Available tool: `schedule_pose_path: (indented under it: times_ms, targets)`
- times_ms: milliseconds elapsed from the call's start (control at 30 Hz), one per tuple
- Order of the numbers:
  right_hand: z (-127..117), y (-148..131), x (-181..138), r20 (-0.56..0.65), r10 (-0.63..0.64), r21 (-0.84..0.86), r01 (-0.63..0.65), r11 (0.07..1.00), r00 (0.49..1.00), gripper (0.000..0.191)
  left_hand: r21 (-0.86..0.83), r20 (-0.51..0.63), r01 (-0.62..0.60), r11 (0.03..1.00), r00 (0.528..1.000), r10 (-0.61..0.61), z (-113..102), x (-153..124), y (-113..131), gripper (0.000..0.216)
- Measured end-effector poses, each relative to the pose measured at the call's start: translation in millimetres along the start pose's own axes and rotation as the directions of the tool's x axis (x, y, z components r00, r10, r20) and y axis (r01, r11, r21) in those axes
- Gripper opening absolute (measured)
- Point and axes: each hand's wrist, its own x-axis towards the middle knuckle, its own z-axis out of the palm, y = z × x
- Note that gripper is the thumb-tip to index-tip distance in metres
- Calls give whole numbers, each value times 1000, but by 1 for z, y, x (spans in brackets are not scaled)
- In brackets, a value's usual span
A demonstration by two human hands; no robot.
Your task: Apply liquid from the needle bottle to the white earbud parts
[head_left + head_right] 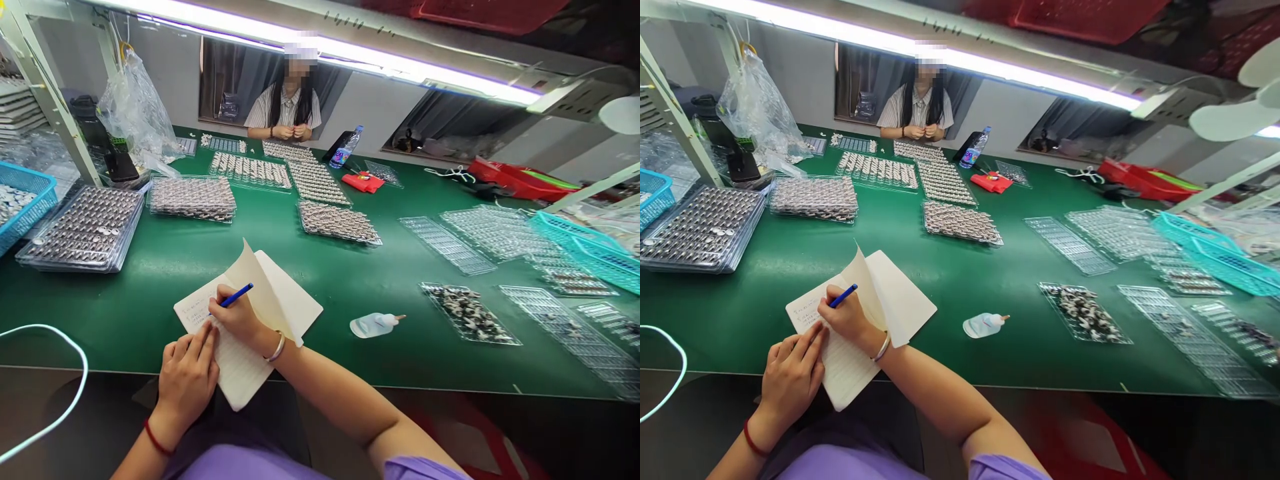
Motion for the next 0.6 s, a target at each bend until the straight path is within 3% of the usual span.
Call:
schedule_pose_path:
  times_ms: [300,600]
  targets:
    - [-1,8,5,-86,63,48,-59,997,994,31,-79,-84,29,996,996,-36,0,-21,-1,35]
    - [12,-11,-11,46,48,69,-51,996,998,30,-61,-88,31,998,995,-37,4,-26,0,35]
